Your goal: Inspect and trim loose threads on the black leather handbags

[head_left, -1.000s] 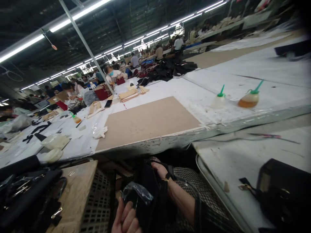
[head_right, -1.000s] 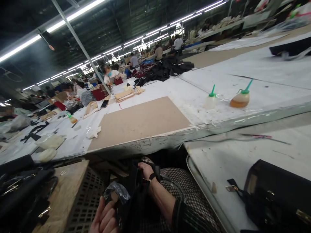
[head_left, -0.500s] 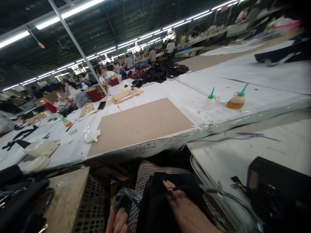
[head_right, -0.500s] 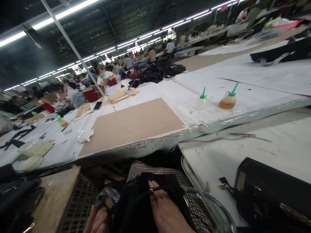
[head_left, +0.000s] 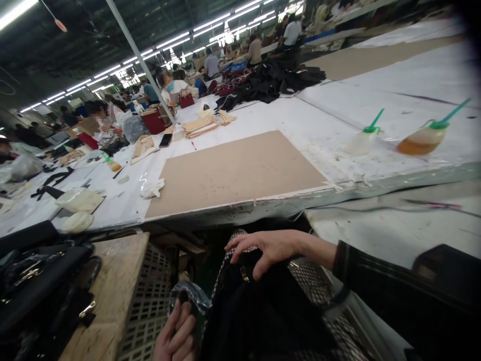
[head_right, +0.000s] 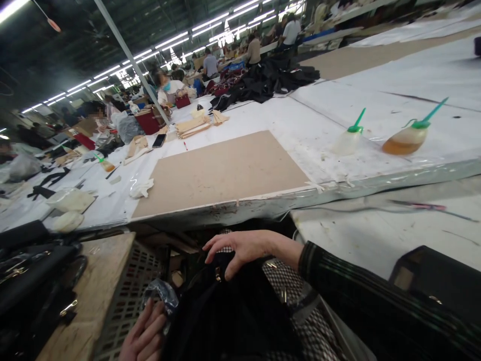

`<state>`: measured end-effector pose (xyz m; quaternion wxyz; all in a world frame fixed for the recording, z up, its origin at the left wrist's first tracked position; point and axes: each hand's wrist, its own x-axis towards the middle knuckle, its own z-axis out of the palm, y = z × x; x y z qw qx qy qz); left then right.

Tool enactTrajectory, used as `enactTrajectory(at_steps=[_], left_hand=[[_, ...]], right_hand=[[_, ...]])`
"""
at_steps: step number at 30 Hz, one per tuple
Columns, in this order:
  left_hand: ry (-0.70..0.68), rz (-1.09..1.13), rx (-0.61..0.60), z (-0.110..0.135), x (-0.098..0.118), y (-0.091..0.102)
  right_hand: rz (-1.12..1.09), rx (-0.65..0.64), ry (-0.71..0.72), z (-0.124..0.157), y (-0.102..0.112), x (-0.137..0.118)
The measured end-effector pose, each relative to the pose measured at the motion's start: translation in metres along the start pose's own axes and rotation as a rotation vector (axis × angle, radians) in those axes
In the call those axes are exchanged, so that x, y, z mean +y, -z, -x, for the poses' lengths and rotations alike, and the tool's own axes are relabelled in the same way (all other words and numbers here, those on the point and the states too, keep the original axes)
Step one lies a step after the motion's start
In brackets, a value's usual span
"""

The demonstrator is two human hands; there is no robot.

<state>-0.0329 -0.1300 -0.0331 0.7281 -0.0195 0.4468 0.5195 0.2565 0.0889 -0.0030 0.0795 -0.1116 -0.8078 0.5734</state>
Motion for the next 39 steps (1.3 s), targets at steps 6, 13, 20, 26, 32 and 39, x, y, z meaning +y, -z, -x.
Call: enactTrajectory(at_steps=[6,13,20,26,32,39], left_hand=[[0.032,0.0,-0.122,-0.001,-0.005,0.015],[0.114,0.247,-0.369,-0.018,-0.014,0.03],[-0.08,0.203,-0.137,-0.026,0.005,0.032],[-0.653,-0.596,0.477,-0.013,0.042,0.012],[-1.274,-1.482,0.246,0.031,0.04,-0.048],[-1.08,-1.946,-0.135,0.039,0.039,-0.101]], right_hand=[[-0.186,-0.222,-0.229,-0.014,0.022,0.005],[-0.001,-0.164,0.063,-0.02,0.015,-0.006],[-0.032,-0.074,0.082,-0.048,-0.033,0.031],[0.048,0.072,-0.017,-0.058,-0.048,0.04],[0.033,0.105,0.021,-0.062,-0.06,0.026],[0.02,0.191,-0.012,-0.04,-0.064,0.009]])
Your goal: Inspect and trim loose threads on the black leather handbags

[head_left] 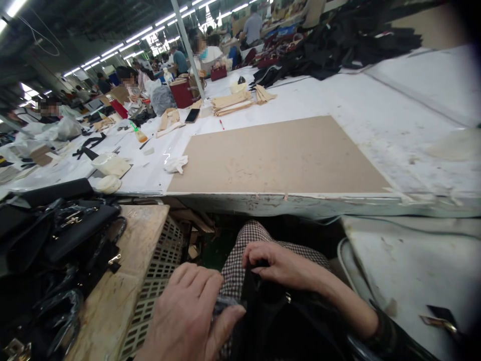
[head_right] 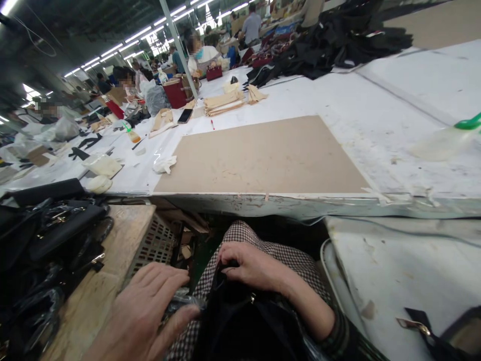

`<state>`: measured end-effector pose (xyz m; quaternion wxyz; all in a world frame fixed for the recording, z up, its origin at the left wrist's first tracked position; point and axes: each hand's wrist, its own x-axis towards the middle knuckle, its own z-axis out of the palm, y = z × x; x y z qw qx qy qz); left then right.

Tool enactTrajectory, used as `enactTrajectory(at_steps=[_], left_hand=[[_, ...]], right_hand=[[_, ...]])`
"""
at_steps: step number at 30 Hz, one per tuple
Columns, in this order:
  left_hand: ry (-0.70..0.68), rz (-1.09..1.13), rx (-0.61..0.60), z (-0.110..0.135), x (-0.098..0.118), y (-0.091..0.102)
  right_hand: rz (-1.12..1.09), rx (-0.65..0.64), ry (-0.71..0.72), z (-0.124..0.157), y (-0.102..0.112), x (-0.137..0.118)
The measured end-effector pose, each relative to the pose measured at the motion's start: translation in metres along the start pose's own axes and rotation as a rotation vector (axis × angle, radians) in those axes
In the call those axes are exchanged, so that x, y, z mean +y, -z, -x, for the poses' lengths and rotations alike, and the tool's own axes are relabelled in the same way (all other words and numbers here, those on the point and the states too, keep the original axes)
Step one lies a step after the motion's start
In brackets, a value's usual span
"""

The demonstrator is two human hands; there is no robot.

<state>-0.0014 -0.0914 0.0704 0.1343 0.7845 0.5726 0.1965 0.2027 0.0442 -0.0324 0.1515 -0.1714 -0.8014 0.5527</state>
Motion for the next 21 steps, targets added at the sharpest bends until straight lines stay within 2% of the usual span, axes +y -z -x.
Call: enactTrajectory(at_steps=[3,6,8,10,12,14,18,21], left_hand=[[-0.015,-0.119,0.042,-0.009,0.012,0.002],[-0.02,-0.114,0.008,-0.008,0.017,-0.007],[0.072,-0.07,-0.038,-0.002,0.013,-0.015],[0.223,0.011,-0.088,0.006,0.005,-0.019],[0.355,0.111,-0.151,0.016,-0.003,-0.019],[0.413,0.177,-0.187,0.025,-0.006,-0.017],[0.333,0.157,-0.167,0.042,-0.002,-0.014],[0.275,0.133,-0.116,0.051,0.002,-0.016]], right_hand=[[0.043,0.039,-0.023,0.006,-0.005,-0.009],[0.083,0.068,-0.03,0.009,-0.01,-0.018],[0.089,0.08,-0.04,0.014,-0.01,-0.024],[0.099,0.096,-0.042,0.021,-0.009,-0.031],[0.101,0.102,-0.031,0.029,-0.006,-0.037],[0.061,0.052,-0.012,0.036,-0.006,-0.043],[0.025,-0.108,0.004,0.04,-0.013,-0.053],[0.074,-0.132,-0.101,0.038,-0.018,-0.06]])
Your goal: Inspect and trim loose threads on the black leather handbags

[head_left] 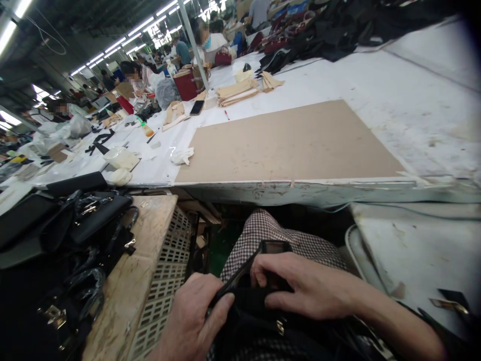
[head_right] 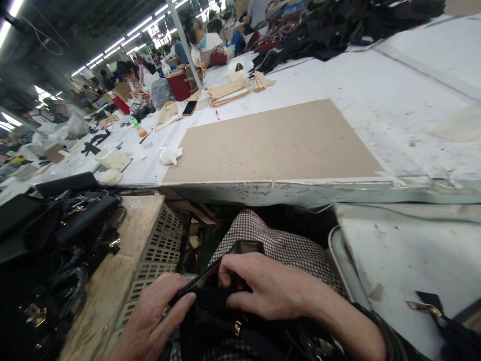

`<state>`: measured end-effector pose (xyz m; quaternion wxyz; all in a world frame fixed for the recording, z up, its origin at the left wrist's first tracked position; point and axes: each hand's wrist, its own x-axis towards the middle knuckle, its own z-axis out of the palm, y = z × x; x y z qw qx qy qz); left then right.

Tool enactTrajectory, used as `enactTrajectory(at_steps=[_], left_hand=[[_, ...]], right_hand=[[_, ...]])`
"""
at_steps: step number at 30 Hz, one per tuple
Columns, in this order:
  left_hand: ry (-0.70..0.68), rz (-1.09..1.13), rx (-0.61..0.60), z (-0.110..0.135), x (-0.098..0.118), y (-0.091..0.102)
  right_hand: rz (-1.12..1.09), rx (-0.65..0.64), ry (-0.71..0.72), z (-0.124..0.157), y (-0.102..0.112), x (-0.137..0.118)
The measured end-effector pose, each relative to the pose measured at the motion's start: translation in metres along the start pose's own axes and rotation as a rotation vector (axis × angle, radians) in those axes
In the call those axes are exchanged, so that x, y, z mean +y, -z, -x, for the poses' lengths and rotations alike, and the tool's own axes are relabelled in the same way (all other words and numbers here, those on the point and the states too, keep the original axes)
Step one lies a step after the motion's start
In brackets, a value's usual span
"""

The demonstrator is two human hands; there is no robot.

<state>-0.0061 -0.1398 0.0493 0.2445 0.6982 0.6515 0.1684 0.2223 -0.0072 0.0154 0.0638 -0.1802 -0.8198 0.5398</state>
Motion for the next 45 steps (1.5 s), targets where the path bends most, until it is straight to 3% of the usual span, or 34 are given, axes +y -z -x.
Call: enactTrajectory(at_steps=[2,6,11,17,28,34,38,41,45], left_hand=[[0.0,0.003,0.011,0.004,-0.001,-0.002],[-0.051,0.011,0.008,0.008,-0.004,-0.005],[-0.014,0.019,0.015,0.006,-0.006,-0.008],[0.116,0.191,0.091,-0.002,-0.011,-0.013],[0.298,0.394,0.056,-0.027,-0.007,-0.014],[0.262,0.401,0.011,-0.032,-0.006,-0.015],[0.259,0.417,0.002,-0.031,-0.006,-0.012],[0.282,0.409,-0.007,-0.03,-0.006,-0.011],[0.308,0.396,0.003,-0.027,-0.005,-0.011]], right_hand=[[0.003,-0.009,-0.023,-0.002,-0.001,-0.005],[0.004,-0.077,0.072,-0.006,-0.003,-0.012],[0.085,-0.117,0.097,-0.011,-0.005,-0.003],[0.281,-0.047,-0.064,-0.012,0.006,0.023],[0.037,0.165,-0.234,-0.027,0.009,0.037],[0.03,0.207,-0.154,-0.023,0.005,0.04],[0.002,0.239,0.091,-0.018,0.007,0.03],[-0.043,0.193,0.202,-0.015,0.008,0.023],[-0.013,0.122,0.161,-0.013,0.005,0.02]])
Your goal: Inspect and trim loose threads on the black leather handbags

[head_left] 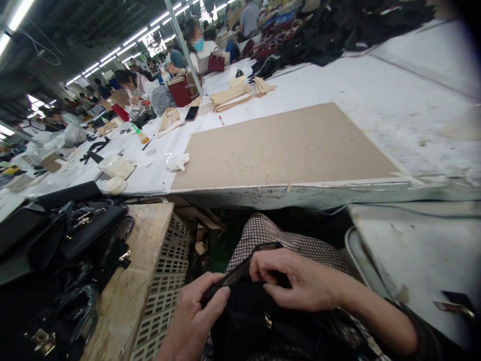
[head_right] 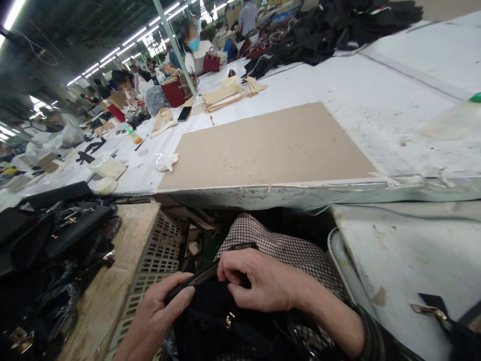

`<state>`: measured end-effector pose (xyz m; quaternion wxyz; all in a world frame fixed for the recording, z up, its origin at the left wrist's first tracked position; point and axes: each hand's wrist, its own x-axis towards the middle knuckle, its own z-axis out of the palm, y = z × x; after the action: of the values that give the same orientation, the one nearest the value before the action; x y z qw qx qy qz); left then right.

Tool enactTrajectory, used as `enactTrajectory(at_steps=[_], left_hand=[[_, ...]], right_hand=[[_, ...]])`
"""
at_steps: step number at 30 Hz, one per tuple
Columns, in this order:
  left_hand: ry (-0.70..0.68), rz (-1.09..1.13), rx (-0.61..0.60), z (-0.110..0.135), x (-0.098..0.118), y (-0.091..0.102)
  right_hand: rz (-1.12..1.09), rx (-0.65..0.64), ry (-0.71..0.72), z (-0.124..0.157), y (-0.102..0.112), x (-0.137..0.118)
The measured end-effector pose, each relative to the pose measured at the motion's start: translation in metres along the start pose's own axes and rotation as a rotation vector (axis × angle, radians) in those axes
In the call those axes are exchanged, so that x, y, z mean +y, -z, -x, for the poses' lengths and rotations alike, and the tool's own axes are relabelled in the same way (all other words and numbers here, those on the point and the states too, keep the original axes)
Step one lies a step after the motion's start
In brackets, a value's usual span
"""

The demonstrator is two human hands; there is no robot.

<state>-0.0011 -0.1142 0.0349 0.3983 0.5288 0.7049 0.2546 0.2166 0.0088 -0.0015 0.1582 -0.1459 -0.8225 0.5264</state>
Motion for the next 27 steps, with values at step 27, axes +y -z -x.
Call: enactTrajectory(at_steps=[27], left_hand=[[-0.062,-0.013,0.025,0.005,-0.002,0.0]], right_hand=[[0.025,-0.051,-0.019,-0.005,-0.01,-0.015]])
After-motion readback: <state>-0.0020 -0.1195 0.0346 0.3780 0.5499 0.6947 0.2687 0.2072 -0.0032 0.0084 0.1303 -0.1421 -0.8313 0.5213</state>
